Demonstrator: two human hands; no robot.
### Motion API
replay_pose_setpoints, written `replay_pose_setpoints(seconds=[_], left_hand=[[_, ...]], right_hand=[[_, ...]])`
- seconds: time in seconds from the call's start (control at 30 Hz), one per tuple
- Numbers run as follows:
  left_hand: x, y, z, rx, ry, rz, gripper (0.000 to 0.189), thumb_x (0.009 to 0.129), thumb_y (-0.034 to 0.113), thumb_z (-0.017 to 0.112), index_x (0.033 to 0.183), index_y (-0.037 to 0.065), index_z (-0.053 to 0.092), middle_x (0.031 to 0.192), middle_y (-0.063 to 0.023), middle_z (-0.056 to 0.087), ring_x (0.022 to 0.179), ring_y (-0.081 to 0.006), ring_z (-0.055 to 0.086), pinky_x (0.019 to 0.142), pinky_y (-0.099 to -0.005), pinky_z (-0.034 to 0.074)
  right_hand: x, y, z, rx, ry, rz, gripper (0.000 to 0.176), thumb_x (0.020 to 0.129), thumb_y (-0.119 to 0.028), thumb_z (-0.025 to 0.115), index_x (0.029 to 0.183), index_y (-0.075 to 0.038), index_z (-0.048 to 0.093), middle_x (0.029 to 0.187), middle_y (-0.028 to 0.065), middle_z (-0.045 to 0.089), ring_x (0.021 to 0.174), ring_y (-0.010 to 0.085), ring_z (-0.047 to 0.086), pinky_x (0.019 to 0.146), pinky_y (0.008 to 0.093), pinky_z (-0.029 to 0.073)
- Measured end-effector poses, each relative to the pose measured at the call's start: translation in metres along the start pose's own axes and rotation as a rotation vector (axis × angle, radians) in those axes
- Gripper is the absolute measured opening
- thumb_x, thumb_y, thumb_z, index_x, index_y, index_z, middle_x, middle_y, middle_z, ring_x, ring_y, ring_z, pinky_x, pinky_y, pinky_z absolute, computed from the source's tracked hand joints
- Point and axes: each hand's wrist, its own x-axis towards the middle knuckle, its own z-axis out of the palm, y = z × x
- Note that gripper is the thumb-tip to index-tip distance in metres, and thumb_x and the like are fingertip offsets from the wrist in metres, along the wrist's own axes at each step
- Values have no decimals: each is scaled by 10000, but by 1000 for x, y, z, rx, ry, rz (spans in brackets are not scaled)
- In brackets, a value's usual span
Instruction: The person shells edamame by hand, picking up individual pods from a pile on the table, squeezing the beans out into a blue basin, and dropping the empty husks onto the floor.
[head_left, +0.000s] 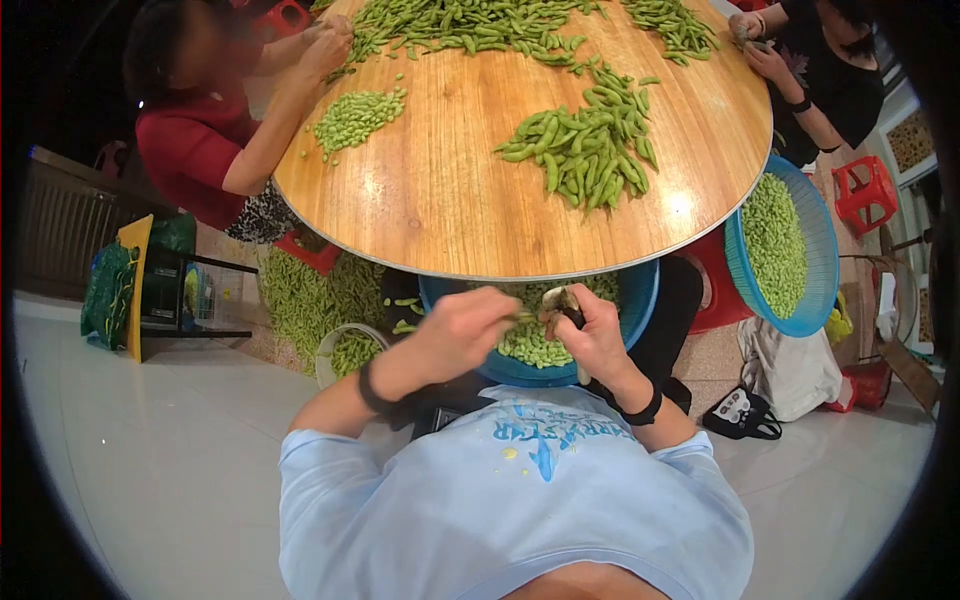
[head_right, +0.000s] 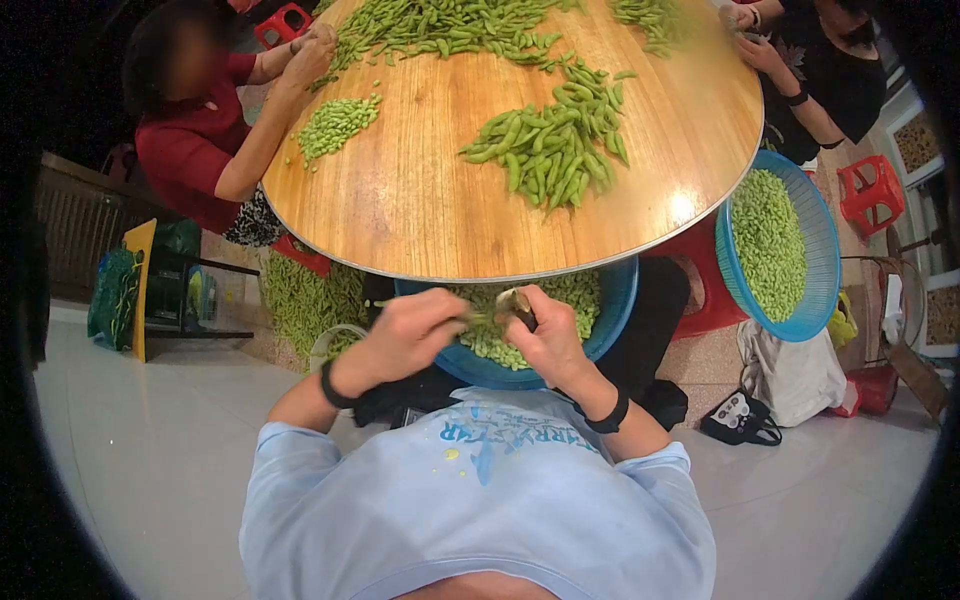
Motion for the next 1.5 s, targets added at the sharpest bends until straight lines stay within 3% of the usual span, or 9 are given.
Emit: replay_pose_setpoints(seconds=[0.13,0.4,0.6,0.83,0.93,1.0,1.03,1.1,1.5], left_hand=[[-22,6,-74,774,-357,-337,98,800,94,627,783,8,585,736,-162,585,709,-337,598,639,-433,493],[109,-72,-36,371,151,68,126,849,99,584,908,-11,600,818,-178,568,798,-367,569,696,-438,465],[150,-112,-9,627,247,-66,117,789,54,616,883,2,569,903,-183,555,878,-386,553,734,-451,469],[134,-109,-10,506,293,-54,74,746,-32,534,819,-42,541,870,-235,548,875,-417,539,748,-470,469],[126,-102,-15,514,283,-41,136,766,31,619,863,-37,554,806,-165,564,792,-339,568,701,-417,473],[116,-86,-20,-75,250,-353,139,793,46,649,894,-30,594,777,-72,595,700,-191,577,606,-319,468],[110,-79,-19,-75,243,-354,139,793,46,649,894,-30,594,777,-72,595,700,-191,577,606,-319,468],[94,-67,-14,-641,203,-515,129,819,62,669,923,-2,629,762,-1,599,640,-74,540,539,-224,425],[60,-39,16,-934,57,-567,86,838,33,653,899,-7,606,742,-26,594,561,-58,495,466,-183,360]], right_hand=[[-1,-1,-8,-64,-120,-15,106,826,-7,582,926,10,614,739,12,635,580,47,461,517,233,386],[-3,3,-2,284,-211,109,177,979,-141,448,989,-2,557,718,55,583,502,79,501,400,201,354],[-12,10,1,685,-172,268,204,964,-125,414,1069,-2,539,723,38,510,506,73,434,404,202,326],[-6,12,10,672,-195,208,240,960,-116,404,1135,4,517,739,40,497,525,76,423,424,202,333],[3,3,5,674,-126,142,277,963,-109,403,1196,4,500,744,43,503,529,78,434,426,202,335],[10,-1,0,607,-39,30,316,967,-100,400,1257,-1,477,758,49,517,538,80,448,434,202,350],[15,0,-3,588,-31,-9,358,972,-101,403,1316,-7,442,772,55,529,547,81,462,445,202,371],[20,-3,-3,611,-11,-10,372,975,-105,405,1334,-10,426,775,57,531,549,81,464,449,203,378],[21,-4,6,679,-100,7,414,984,-105,428,1391,-48,375,799,63,544,557,90,467,445,205,377]])
